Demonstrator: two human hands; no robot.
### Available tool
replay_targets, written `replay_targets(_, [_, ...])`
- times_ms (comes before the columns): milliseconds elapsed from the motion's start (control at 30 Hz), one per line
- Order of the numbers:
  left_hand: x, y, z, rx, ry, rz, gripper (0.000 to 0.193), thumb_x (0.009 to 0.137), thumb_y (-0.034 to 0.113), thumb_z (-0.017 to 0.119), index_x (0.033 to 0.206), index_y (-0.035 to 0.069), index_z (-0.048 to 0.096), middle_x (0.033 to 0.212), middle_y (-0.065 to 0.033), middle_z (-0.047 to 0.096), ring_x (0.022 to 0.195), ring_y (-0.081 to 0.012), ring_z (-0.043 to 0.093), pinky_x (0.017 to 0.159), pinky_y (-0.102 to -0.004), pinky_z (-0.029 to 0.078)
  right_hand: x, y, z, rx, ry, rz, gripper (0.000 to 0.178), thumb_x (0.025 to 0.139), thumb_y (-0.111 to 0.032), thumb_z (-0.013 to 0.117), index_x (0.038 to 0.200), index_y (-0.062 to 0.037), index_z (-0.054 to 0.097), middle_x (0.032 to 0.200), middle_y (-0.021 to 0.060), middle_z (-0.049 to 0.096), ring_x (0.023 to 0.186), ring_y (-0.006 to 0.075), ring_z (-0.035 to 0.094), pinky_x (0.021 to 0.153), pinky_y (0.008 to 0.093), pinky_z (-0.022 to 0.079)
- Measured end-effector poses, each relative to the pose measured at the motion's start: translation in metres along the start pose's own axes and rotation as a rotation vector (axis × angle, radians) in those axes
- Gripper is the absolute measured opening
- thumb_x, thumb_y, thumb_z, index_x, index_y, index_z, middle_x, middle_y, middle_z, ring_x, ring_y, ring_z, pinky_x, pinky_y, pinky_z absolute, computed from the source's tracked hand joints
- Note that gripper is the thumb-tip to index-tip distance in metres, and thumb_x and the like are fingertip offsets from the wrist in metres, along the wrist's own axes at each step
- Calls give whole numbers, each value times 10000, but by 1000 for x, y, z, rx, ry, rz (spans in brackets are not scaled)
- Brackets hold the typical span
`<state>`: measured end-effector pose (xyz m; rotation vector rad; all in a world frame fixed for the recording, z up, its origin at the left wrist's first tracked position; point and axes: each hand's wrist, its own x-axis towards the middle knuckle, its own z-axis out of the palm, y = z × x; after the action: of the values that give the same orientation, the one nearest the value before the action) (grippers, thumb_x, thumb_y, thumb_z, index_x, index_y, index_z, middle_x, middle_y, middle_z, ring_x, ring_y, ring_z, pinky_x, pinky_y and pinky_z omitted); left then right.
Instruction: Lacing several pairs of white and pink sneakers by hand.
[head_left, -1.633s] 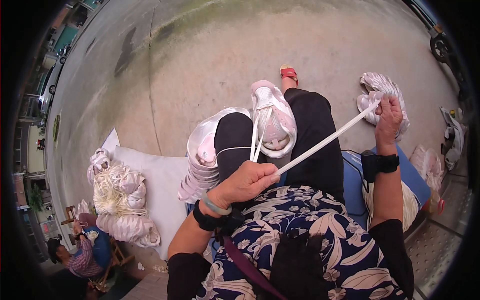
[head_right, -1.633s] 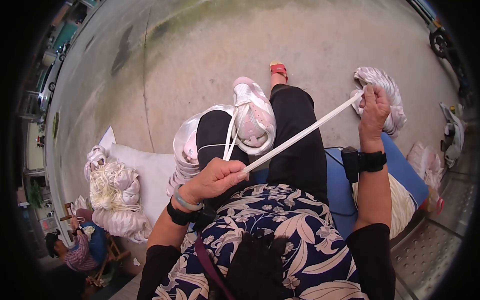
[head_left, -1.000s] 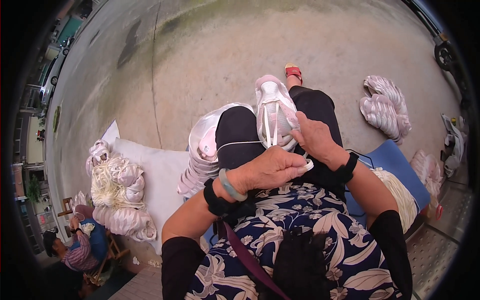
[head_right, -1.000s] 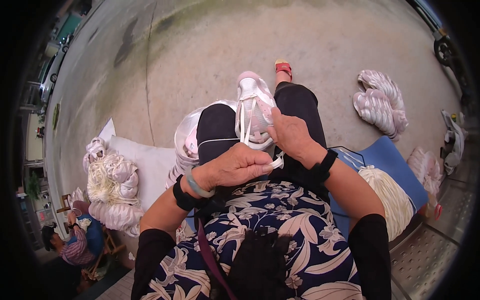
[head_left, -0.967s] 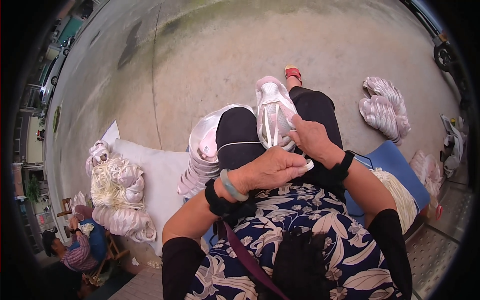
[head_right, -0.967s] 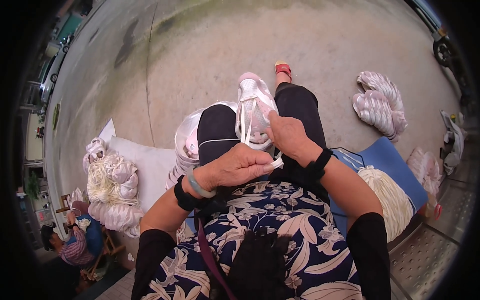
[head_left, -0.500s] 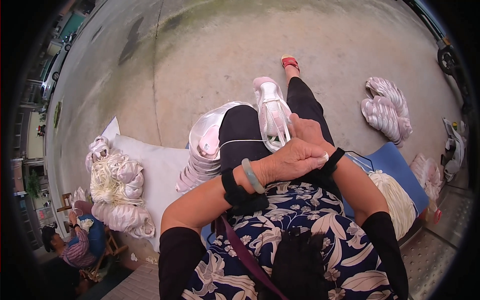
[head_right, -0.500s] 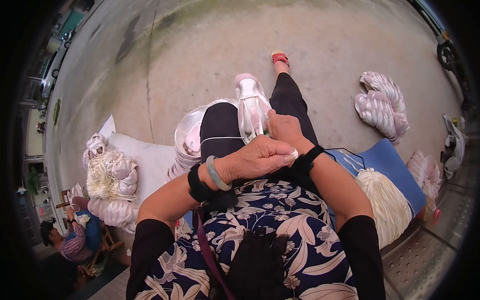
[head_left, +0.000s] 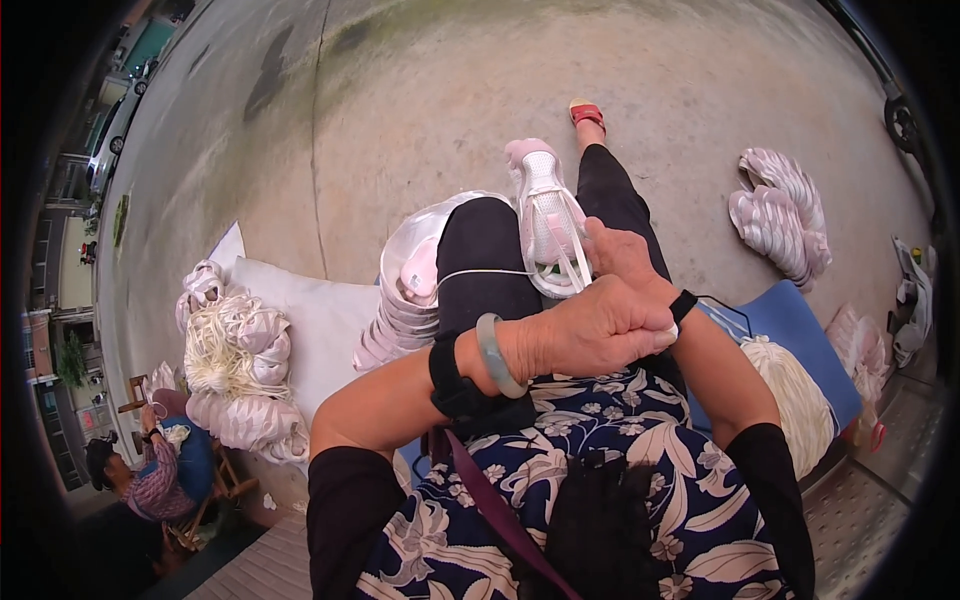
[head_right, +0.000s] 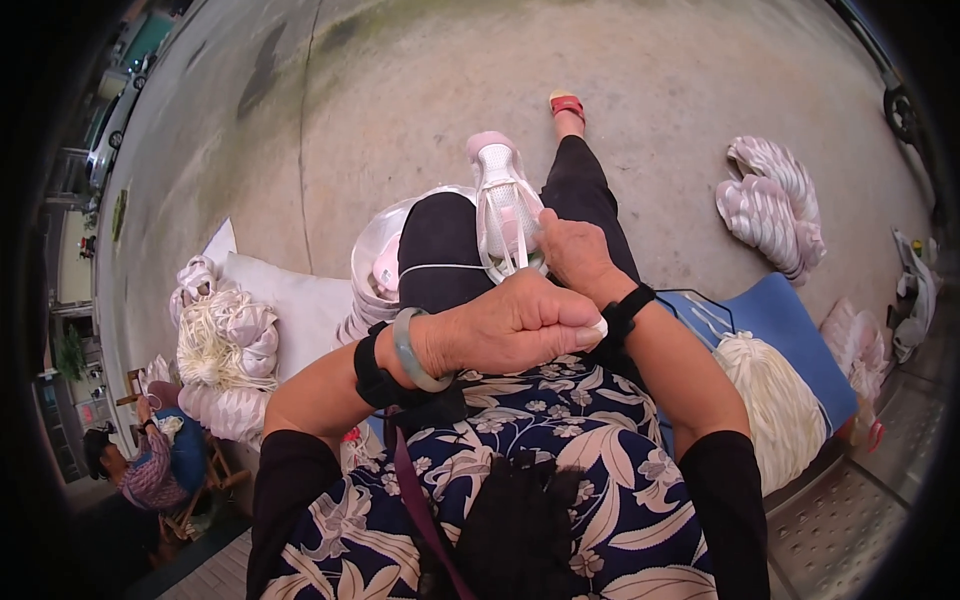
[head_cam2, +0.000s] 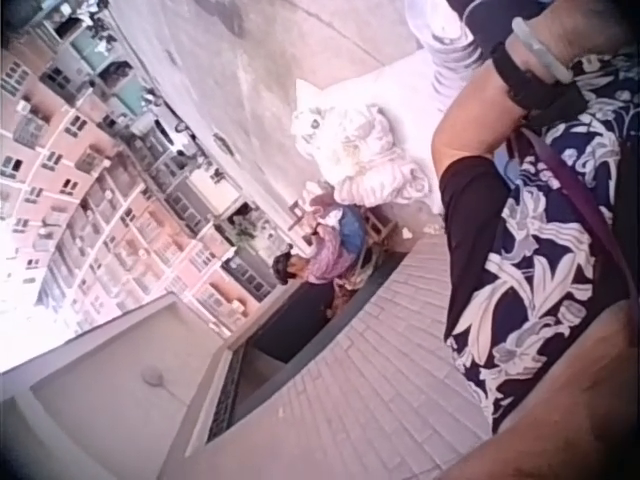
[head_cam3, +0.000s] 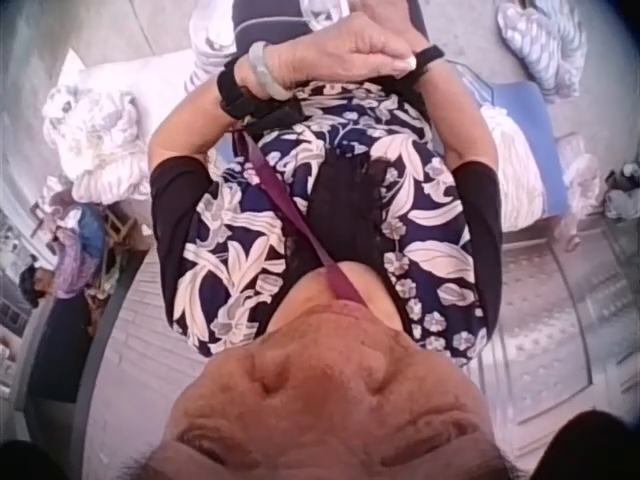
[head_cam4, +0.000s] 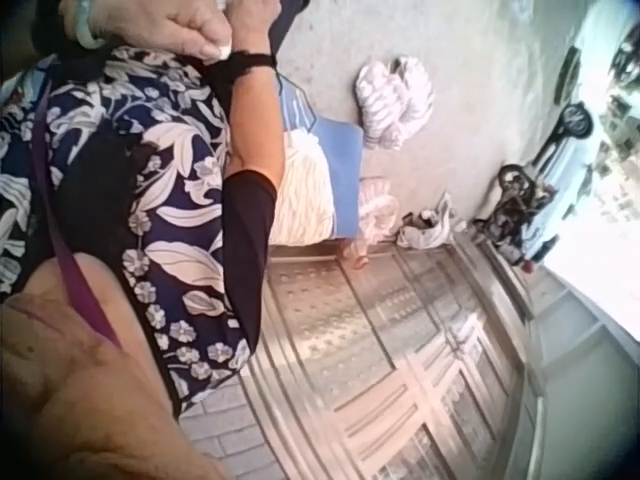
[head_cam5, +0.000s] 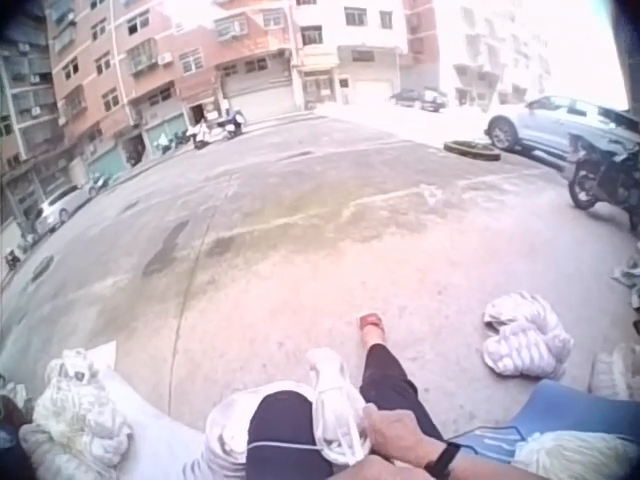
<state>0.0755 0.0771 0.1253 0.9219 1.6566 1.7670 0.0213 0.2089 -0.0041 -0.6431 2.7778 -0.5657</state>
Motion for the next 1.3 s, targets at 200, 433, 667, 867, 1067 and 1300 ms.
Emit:
replay_targets(200, [6,-6,1,90,129,156,161,890,105,506,788,-16,540,609,-48,475,566,-115,429,560,-257,382,2,6,1,102,35,13,239,816,-240,564,900,-37,467,712,183,604,702,373,595,597,451,451])
replay_targets(433, [14,-2,-2,175,248,304,132,845,74,516,744,-9,527,589,-145,484,547,-284,484,557,-317,391,-3,0,5,1129,118,71,116,809,-122,622,838,-20,576,621,39,570,627,51,489,538,236,397])
replay_targets(667, [26,-9,6,160,292,315,152,804,88,517,702,-20,484,596,-198,501,572,-369,509,554,-378,395,-4,-23,2,818,107,72,209,878,-207,553,803,-14,584,565,32,514,571,76,453,509,276,376])
replay_targets(867, [25,-6,2,188,297,306,154,809,87,512,707,-25,485,612,-213,500,590,-384,512,552,-385,396,6,-18,12,512,84,-214,226,900,-202,520,937,9,593,639,60,553,594,109,506,546,259,404])
replay_targets(1067, [26,-1,0,161,338,369,175,825,85,509,684,-13,477,554,-181,443,505,-329,472,521,-363,386,21,-1,-14,1239,77,356,173,882,-157,541,894,6,597,713,21,576,554,62,475,507,196,384])
replay_targets(1300, [19,-2,3,43,108,229,254,831,89,517,623,5,398,494,-106,333,451,-208,316,462,-312,321,56,-27,-57,979,-206,21,185,821,-110,624,945,15,570,729,4,549,618,62,478,540,209,395])
